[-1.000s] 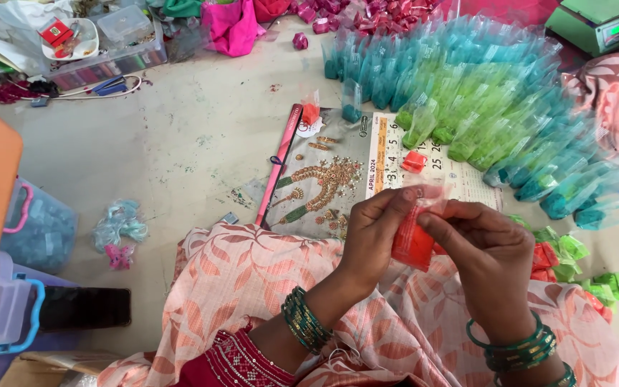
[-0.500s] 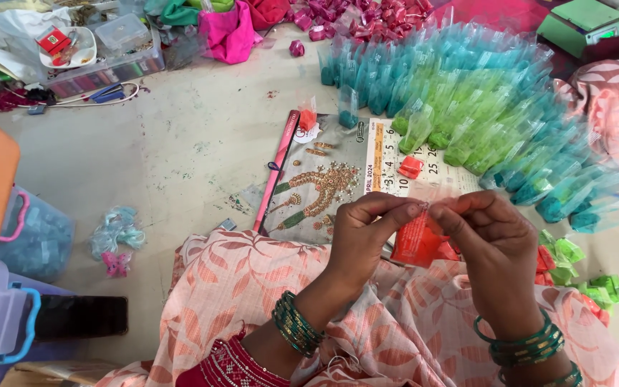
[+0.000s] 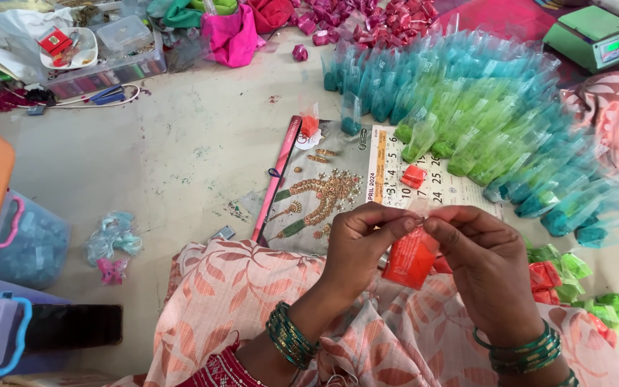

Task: The person packages and seals small items into plastic bags using a stapler.

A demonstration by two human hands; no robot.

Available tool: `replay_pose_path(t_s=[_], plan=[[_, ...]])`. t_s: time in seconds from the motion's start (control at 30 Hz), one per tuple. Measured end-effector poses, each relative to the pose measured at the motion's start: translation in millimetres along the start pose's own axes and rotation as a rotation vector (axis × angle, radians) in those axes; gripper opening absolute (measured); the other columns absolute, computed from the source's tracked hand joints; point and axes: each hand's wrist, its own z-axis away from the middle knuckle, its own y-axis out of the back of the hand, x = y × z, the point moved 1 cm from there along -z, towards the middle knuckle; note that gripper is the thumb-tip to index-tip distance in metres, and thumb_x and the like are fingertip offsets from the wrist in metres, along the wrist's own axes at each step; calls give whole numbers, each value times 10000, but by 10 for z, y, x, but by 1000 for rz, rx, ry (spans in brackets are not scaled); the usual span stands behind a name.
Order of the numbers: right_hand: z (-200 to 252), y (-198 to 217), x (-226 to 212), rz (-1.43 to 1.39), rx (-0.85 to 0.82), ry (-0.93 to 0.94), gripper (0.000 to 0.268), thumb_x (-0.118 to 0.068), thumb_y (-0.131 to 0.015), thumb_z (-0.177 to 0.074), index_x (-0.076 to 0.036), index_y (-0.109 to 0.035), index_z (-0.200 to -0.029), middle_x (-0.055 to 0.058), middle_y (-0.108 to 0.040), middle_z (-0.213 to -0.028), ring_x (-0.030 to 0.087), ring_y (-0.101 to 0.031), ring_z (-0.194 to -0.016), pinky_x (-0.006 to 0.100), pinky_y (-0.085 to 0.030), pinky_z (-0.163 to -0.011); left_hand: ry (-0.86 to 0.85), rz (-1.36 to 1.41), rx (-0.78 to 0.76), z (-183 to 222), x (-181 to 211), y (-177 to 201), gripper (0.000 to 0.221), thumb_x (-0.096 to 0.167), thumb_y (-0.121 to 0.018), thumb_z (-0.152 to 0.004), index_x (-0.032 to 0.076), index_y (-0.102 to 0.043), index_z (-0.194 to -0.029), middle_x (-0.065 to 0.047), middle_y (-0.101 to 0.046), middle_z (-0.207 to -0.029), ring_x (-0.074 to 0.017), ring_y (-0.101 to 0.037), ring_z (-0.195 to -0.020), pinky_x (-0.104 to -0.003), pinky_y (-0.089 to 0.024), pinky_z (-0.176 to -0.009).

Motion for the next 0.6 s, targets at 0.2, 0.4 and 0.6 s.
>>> replay_pose_path(t_s=[0.2,0.4,0.6], plan=[[-43,-172,-164,363,63,100,165,-14,-703,-944,48,-742,-1091,65,-752,-926,74,-665,-794,201,-514,-698,43,36,-24,-104,72,10,181,40,-730,-956,-22,-758,-1123,-92,-775,-1067,-110,-718,-981,-259,-586,-913],[-152,-160,-163,498,65,120,202,-3,-731,-932,39,-768,-1127,75,-744,-882,64,-624,-762,203,-472,-646,18,57,0,-185,100,46,171,21,-715,-957,-15,-758,-1118,-89,-779,-1057,-105,-717,-971,-260,-588,-904],[-189,-80,39,82,47,-82,212,-36,-644,-976,28,-739,-1155,41,-747,-959,46,-577,-728,192,-425,-596,180,213,71,-179,126,88,154,-2,-648,-944,-5,-760,-1050,-61,-771,-975,-99,-706,-906,-251,-567,-848]])
